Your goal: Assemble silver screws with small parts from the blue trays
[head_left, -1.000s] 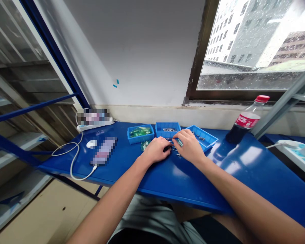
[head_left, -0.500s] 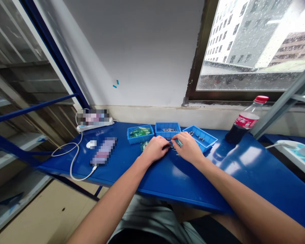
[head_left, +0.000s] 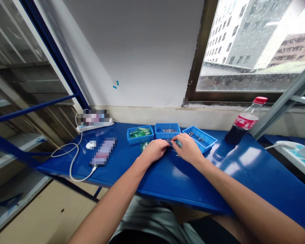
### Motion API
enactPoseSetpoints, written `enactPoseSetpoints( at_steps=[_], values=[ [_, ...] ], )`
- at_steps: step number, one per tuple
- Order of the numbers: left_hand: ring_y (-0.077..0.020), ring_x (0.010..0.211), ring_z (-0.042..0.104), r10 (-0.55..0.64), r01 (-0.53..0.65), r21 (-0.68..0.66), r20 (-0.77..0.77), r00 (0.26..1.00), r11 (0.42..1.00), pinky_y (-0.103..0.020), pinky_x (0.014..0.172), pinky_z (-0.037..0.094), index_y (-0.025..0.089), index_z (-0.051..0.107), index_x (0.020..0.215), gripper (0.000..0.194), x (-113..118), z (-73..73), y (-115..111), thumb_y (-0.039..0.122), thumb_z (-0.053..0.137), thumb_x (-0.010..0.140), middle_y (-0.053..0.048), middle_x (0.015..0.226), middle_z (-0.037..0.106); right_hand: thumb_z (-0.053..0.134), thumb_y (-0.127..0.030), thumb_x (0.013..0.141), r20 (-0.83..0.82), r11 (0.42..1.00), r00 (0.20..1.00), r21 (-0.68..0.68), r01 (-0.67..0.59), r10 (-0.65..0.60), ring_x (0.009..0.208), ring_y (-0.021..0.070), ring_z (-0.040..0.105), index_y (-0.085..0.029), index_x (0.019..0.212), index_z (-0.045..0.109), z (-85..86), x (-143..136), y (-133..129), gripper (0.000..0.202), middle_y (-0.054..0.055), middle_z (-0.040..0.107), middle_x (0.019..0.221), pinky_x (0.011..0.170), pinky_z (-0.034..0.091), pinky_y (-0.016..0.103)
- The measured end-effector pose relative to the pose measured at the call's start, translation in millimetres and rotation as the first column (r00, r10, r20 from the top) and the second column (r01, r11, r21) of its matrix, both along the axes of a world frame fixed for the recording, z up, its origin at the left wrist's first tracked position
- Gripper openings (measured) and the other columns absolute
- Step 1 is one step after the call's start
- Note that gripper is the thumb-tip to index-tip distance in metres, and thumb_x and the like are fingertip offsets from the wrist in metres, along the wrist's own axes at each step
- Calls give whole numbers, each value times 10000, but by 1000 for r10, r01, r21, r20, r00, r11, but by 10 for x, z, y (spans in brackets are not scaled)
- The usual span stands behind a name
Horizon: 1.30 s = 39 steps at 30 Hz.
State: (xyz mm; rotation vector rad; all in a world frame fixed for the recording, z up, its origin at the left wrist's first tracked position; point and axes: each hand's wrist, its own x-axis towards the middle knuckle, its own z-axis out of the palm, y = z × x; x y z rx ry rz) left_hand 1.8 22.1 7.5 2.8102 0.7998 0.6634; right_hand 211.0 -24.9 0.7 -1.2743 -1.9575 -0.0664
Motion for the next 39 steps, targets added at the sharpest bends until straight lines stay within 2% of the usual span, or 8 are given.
enactPoseSetpoints(
  at_steps=[3, 6, 10, 16, 20, 26, 34, 39],
  values=[
    [-219, 1026, 737, -16, 16, 28, -26, 1000, 999, -312, 919, 567, 212, 777, 1096, 345, 5, 2, 2, 25, 559, 905, -65, 1102, 798, 598, -266, 1001, -11, 1000, 1000, -6, -6, 6, 921, 282, 642, -235, 934, 694, -1, -2, 2, 122, 74, 734, 950, 875, 519, 443],
    [-220, 1014, 742, -23, 23, -1, 105, 994, 1000, -335, 951, 564, 204, 777, 1062, 291, 13, 25, -6, 49, 575, 921, -67, 1082, 799, 602, -257, 1000, -32, 1000, 999, -9, -15, 15, 919, 278, 646, -236, 938, 694, 3, -5, -2, 113, 66, 727, 935, 857, 523, 434],
    [-198, 980, 749, 83, -23, -159, 384, 920, 987, -324, 927, 586, 202, 778, 1050, 237, 27, 75, -25, 95, 605, 927, -57, 1071, 799, 586, -213, 996, -66, 999, 997, 8, -33, 33, 943, 274, 654, -238, 975, 696, 28, -11, -17, 115, 65, 732, 948, 871, 529, 427],
    [-207, 970, 756, 232, 10, -407, 542, 808, 913, -335, 901, 621, 179, 779, 1026, 160, 67, 71, -24, 202, 651, 933, -82, 1056, 793, 633, -225, 960, -225, 993, 968, -8, -115, 110, 925, 253, 700, -236, 1063, 682, 36, -74, -34, 115, 60, 743, 983, 851, 572, 407],
    [-211, 973, 754, 265, 67, -490, 577, 773, 869, -353, 926, 623, 156, 766, 1009, 145, 97, 52, -35, 225, 685, 911, -91, 1045, 784, 663, -268, 935, -382, 981, 914, -78, -179, 136, 812, 219, 724, -234, 1032, 665, -2, -122, -26, 102, 39, 745, 920, 775, 604, 377],
    [-211, 999, 743, 241, 61, -457, 573, 783, 887, -335, 909, 626, 161, 761, 1012, 144, 111, 70, -70, 218, 692, 899, -92, 1065, 771, 672, -269, 887, -456, 978, 883, -107, -179, 112, 763, 216, 723, -232, 982, 643, -40, -129, 0, 106, 34, 728, 863, 743, 622, 377],
    [-213, 1000, 742, 226, 74, -460, 562, 796, 885, -350, 933, 615, 158, 740, 999, 150, 108, 73, -65, 176, 728, 850, -94, 1068, 767, 636, -205, 850, -366, 985, 923, -77, -156, 118, 762, 215, 686, -238, 984, 617, -47, -130, -6, 139, 40, 707, 881, 743, 606, 379],
    [-238, 1126, 734, 224, 177, -514, 624, 748, 840, -388, 1007, 600, 161, 690, 1111, 251, 132, 39, -63, 191, 742, 867, -134, 1232, 738, 610, -155, 829, -274, 990, 953, -25, -141, 129, 760, 212, 653, -227, 1066, 619, -8, -126, -26, 248, 41, 670, 892, 733, 582, 370]
  ],
)
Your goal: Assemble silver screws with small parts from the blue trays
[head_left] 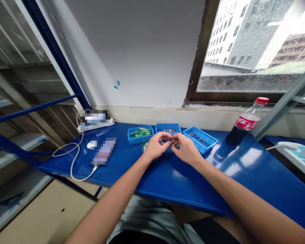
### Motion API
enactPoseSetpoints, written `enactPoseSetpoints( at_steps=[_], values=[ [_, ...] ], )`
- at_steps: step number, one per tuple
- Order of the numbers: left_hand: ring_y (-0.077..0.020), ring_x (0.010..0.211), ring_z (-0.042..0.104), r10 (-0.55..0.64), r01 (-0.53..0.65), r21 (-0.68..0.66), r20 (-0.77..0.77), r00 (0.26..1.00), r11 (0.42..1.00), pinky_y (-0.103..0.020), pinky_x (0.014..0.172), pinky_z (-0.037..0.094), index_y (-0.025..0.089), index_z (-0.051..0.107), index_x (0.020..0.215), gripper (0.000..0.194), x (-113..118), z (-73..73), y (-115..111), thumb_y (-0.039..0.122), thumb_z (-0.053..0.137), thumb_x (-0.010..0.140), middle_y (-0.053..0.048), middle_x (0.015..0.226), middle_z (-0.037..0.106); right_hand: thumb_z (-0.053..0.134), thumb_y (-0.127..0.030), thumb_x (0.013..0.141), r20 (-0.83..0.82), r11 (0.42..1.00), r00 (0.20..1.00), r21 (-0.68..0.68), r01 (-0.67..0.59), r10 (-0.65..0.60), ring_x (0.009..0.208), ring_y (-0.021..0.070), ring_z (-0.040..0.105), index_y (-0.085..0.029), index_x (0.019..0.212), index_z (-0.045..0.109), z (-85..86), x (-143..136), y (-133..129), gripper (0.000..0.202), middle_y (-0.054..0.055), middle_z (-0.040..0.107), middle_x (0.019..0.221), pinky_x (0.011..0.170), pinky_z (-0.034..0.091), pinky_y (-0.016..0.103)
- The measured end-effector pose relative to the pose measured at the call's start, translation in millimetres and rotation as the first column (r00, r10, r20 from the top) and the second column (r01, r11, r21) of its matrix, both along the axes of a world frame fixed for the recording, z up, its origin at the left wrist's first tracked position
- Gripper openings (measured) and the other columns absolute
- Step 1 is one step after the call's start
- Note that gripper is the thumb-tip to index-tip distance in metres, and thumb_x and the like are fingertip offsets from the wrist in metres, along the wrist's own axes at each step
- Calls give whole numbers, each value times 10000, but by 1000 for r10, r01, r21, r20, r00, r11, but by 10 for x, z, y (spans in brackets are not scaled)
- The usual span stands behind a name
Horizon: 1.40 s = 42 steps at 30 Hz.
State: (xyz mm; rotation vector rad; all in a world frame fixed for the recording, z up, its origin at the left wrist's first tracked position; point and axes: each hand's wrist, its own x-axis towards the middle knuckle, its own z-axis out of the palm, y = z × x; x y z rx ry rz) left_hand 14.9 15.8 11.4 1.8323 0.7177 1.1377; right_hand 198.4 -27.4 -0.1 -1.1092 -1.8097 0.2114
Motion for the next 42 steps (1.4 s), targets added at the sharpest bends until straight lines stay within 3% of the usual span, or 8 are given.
enactPoseSetpoints(
  at_steps=[5, 9, 12, 21, 25, 31, 37, 42],
  values=[
    [-244, 1120, 743, 47, -47, -9, -54, 997, 999, -335, 935, 620, 170, 687, 1227, 345, -12, 50, -42, 309, 735, 916, -135, 1218, 762, 615, -174, 852, -32, 1000, 999, -4, 26, -26, 709, 206, 636, -229, 1050, 683, -3, 2, 10, 217, 47, 660, 878, 697, 582, 369],
    [-220, 862, 776, 95, -79, 72, -261, 961, 994, -291, 770, 618, 185, 793, 1084, 313, -55, 124, -84, 439, 649, 971, -72, 967, 816, 627, -195, 877, -61, 1000, 998, -26, 1, -3, 720, 212, 663, -239, 954, 711, -2, 19, 13, 122, 43, 686, 856, 702, 594, 376],
    [-211, 765, 774, 77, -65, 49, -294, 953, 997, -281, 721, 607, 188, 819, 1034, 349, -72, 144, -90, 478, 635, 974, -49, 859, 814, 632, -205, 893, -74, 999, 997, -33, -32, 29, 771, 222, 688, -242, 974, 719, -9, 36, 24, 125, 50, 717, 905, 732, 609, 390],
    [-241, 952, 797, 125, -106, 87, -239, 963, 991, -358, 910, 629, 185, 809, 1075, 215, -72, 9, 7, 240, 703, 895, -73, 1058, 828, 623, -301, 958, -104, 996, 994, -83, -17, 8, 853, 235, 742, -239, 1055, 716, -14, 26, 26, 148, 66, 767, 974, 777, 635, 403],
    [-216, 908, 786, 156, -106, 185, -281, 947, 977, -335, 882, 622, 186, 804, 1000, 186, -74, 26, -11, 149, 692, 857, -53, 1009, 828, 670, -337, 941, -150, 989, 989, -146, -39, 16, 787, 223, 741, -237, 1005, 700, -14, 7, 13, 122, 47, 763, 890, 737, 630, 385],
    [-177, 862, 770, 126, -84, 174, -247, 961, 981, -287, 846, 605, 177, 750, 965, 179, -68, 88, -51, 89, 663, 837, -35, 950, 808, 680, -245, 881, -186, 982, 983, -180, -47, 13, 760, 195, 715, -222, 1048, 649, -36, -10, 15, 171, 34, 733, 868, 673, 602, 327],
    [-183, 863, 757, 116, -80, 153, -239, 964, 985, -275, 815, 580, 178, 741, 981, 115, -55, 116, -59, 231, 675, 904, -46, 952, 802, 644, -184, 839, -157, 985, 988, -173, -29, 2, 726, 173, 671, -206, 1081, 650, -46, 5, 37, 244, 23, 701, 861, 669, 572, 306],
    [-187, 822, 734, 153, -104, 158, -337, 929, 982, -261, 755, 522, 186, 783, 939, 280, -80, 155, -89, 399, 608, 984, -37, 918, 810, 635, -145, 811, -59, 995, 996, -87, 56, -61, 689, 166, 625, -212, 947, 706, 0, 13, 20, 168, 16, 666, 833, 675, 539, 309]
  ],
)
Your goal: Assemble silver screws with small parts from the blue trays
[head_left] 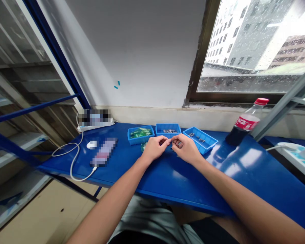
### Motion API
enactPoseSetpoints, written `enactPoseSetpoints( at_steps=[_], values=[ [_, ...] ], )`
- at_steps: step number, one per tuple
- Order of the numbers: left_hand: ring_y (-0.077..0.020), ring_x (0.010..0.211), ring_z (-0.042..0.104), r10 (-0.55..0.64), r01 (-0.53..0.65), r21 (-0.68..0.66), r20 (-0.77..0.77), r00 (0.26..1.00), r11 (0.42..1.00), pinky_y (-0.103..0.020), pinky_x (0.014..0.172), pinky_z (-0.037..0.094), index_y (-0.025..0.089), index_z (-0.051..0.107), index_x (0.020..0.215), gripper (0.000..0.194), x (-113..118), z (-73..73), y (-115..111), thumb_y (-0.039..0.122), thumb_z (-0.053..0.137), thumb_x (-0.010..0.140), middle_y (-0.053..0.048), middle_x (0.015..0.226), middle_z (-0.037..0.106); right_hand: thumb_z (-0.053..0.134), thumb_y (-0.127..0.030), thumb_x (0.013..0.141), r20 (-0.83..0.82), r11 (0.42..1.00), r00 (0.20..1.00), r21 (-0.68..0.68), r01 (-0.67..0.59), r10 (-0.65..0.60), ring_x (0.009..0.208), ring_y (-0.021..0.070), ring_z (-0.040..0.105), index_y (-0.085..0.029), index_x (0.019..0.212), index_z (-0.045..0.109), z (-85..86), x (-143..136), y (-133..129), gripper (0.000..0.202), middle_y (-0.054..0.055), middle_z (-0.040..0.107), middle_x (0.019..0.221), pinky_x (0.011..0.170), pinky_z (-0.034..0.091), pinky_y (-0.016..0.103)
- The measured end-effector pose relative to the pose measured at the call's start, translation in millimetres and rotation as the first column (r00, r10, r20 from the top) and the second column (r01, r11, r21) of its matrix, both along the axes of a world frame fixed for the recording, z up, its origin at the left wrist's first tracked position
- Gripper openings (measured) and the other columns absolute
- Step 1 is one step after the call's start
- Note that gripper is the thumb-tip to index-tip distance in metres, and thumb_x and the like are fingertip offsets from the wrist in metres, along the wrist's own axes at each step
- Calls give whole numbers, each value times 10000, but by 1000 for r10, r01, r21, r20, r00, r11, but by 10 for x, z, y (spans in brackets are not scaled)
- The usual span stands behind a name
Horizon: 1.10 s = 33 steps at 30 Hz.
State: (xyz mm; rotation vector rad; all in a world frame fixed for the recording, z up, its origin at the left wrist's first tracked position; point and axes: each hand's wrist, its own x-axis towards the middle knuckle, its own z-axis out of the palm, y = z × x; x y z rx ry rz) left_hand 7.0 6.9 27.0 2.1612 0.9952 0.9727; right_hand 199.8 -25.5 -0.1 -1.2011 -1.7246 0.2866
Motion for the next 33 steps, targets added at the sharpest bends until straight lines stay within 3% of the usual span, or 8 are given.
enactPoseSetpoints(
  at_steps=[6, 10, 16, 22, 26, 33],
  values=[
    [-165, 710, 687, -10, 10, -4, -83, 997, 1000, -245, 648, 438, 170, 801, 860, 392, -5, 40, -42, 460, 578, 1001, -20, 806, 792, 633, -116, 808, 60, 999, 998, 38, -1, -2, 684, 168, 601, -225, 908, 738, 58, -7, -33, 181, 9, 646, 806, 698, 524, 311],
    [-172, 715, 703, -50, 48, -25, -88, 995, 999, -243, 664, 463, 164, 808, 864, 411, -3, 29, -31, 446, 551, 1017, -24, 797, 793, 655, -144, 827, 47, 999, 999, 34, -28, 26, 701, 179, 625, -226, 925, 735, 45, 6, -22, 150, 23, 671, 832, 683, 536, 314],
    [-234, 986, 775, -67, 69, -57, 40, 997, 996, -289, 878, 574, 206, 816, 1117, 258, 3, -30, 28, 322, 661, 946, -53, 1101, 822, 631, -197, 869, -25, 996, 996, -10, -86, 86, 813, 211, 708, -234, 975, 710, -23, 21, 12, 137, 46, 744, 945, 685, 585, 330],
    [-221, 902, 777, 3, -1, -30, 75, 997, 1000, -315, 853, 601, 204, 824, 1010, 174, -8, -83, 80, 218, 725, 867, -52, 1017, 826, 657, -297, 904, -83, 997, 995, -54, -55, 50, 801, 225, 736, -230, 976, 712, -22, 2, 4, 113, 57, 765, 925, 693, 606, 344],
    [-207, 860, 774, -18, 22, -34, 106, 994, 999, -312, 822, 618, 183, 800, 997, 185, -2, -102, 88, 152, 724, 831, -58, 959, 822, 681, -317, 893, -103, 993, 994, -105, -57, 46, 774, 221, 737, -232, 951, 708, -20, -9, -4, 106, 49, 765, 901, 678, 606, 341],
    [-221, 987, 786, -79, 107, -103, 244, 967, 989, -371, 942, 630, 176, 736, 1163, 330, 22, -108, 83, 101, 696, 844, -95, 1097, 811, 693, -293, 853, -145, 991, 988, -111, -68, 51, 783, 216, 717, -227, 951, 667, -28, -9, 4, 121, 52, 738, 902, 665, 605, 335]
  ],
)
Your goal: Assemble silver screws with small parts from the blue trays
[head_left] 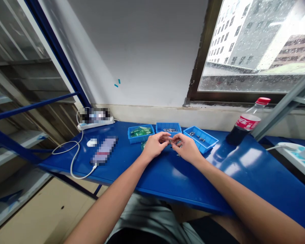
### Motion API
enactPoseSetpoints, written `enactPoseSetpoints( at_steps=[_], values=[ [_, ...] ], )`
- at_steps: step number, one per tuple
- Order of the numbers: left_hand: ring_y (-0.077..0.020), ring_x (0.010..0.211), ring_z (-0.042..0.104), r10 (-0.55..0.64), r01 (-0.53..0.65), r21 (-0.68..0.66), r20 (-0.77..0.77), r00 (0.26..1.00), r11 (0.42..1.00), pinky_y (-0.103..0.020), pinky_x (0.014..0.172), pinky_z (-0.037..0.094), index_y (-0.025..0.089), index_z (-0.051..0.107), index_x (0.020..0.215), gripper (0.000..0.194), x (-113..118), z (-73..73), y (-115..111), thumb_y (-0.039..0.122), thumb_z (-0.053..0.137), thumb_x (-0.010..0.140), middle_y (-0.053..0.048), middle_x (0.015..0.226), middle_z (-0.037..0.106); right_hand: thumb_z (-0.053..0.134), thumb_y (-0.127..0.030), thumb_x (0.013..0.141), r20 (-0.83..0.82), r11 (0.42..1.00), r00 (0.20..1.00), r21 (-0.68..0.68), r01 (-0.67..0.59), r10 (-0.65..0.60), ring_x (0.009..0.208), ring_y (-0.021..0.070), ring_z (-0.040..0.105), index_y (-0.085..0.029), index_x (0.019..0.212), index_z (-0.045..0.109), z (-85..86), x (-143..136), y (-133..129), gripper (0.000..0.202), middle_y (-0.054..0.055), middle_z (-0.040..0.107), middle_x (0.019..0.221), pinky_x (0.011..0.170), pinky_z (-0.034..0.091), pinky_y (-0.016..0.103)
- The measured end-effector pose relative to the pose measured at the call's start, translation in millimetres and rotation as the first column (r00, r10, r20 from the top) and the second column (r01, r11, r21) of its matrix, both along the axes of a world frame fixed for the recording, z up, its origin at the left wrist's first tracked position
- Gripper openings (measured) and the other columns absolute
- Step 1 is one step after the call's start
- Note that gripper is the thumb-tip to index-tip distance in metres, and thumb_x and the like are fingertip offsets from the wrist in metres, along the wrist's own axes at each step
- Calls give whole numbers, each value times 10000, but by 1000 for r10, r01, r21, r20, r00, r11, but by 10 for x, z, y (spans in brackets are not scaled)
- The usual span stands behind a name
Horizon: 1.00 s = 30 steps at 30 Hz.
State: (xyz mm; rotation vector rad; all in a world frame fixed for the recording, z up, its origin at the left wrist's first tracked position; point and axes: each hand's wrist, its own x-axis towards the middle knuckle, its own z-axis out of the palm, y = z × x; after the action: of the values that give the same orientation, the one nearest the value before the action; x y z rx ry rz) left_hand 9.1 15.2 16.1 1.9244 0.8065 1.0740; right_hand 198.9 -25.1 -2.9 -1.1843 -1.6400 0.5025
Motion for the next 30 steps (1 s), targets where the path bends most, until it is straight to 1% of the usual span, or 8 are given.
enactPoseSetpoints(
  at_steps=[2, 5, 9, 15, 20, 25, 28, 30],
  values=[
    [-231, 1005, 785, -17, 22, -65, 69, 997, 998, -386, 953, 631, 161, 714, 1204, 356, 8, -10, 9, 124, 720, 850, -121, 1127, 802, 707, -307, 851, -49, 1000, 999, -2, 1, -1, 798, 218, 714, -225, 944, 650, 6, 1, 0, 136, 55, 730, 897, 675, 611, 338],
    [-244, 1014, 783, -17, 42, -153, 162, 987, 987, -405, 960, 629, 133, 700, 1189, 363, 16, -20, 32, 156, 769, 834, -152, 1129, 795, 730, -351, 862, -135, 1000, 991, -6, 5, -6, 805, 215, 719, -220, 952, 636, 24, -3, -6, 185, 66, 729, 926, 699, 621, 344],
    [-247, 1001, 786, 5, 38, -223, 192, 981, 974, -416, 956, 630, 118, 701, 1141, 330, 15, -17, 47, 166, 787, 825, -164, 1107, 796, 744, -376, 870, -175, 1000, 985, -10, -2, 1, 816, 218, 726, -215, 954, 634, 24, -10, -7, 213, 75, 733, 941, 720, 630, 357],
    [-250, 1004, 787, 2, 39, -212, 191, 982, 977, -413, 953, 630, 126, 711, 1121, 324, 14, 15, 26, 211, 810, 824, -152, 1082, 805, 776, -432, 867, -213, 999, 977, -29, -21, 14, 887, 243, 745, -210, 970, 658, 1, -10, -3, 271, 81, 743, 936, 721, 649, 360],
    [-256, 1008, 789, 38, -2, -173, 208, 977, 985, -404, 943, 634, 133, 699, 1109, 335, 7, 24, 17, 262, 825, 827, -152, 1071, 806, 786, -471, 865, -269, 999, 963, -25, -36, 28, 927, 255, 752, -211, 977, 672, 25, -21, -13, 305, 94, 753, 984, 713, 667, 362],
    [-255, 1037, 785, 79, -59, -107, 199, 977, 993, -395, 955, 633, 154, 681, 1201, 387, -11, -5, 29, 299, 808, 865, -142, 1099, 804, 782, -455, 875, -358, 994, 930, -45, -103, 80, 957, 261, 777, -221, 1121, 633, 59, -45, -42, 372, 105, 776, 1095, 747, 691, 389],
    [-264, 1053, 785, 108, -79, -135, 223, 969, 988, -397, 962, 634, 155, 688, 1198, 384, -23, -6, 41, 295, 810, 862, -139, 1105, 806, 775, -447, 882, -364, 991, 927, -65, -121, 89, 945, 255, 789, -224, 1174, 616, 89, -66, -70, 401, 113, 779, 1166, 768, 694, 388],
    [-271, 1075, 782, 99, -55, -176, 250, 963, 983, -408, 983, 629, 154, 684, 1222, 393, -29, 4, 45, 289, 796, 871, -143, 1134, 803, 764, -455, 889, -349, 988, 932, -78, -130, 95, 966, 261, 791, -224, 1187, 620, 106, -75, -85, 404, 123, 773, 1207, 768, 696, 385]
  ],
)
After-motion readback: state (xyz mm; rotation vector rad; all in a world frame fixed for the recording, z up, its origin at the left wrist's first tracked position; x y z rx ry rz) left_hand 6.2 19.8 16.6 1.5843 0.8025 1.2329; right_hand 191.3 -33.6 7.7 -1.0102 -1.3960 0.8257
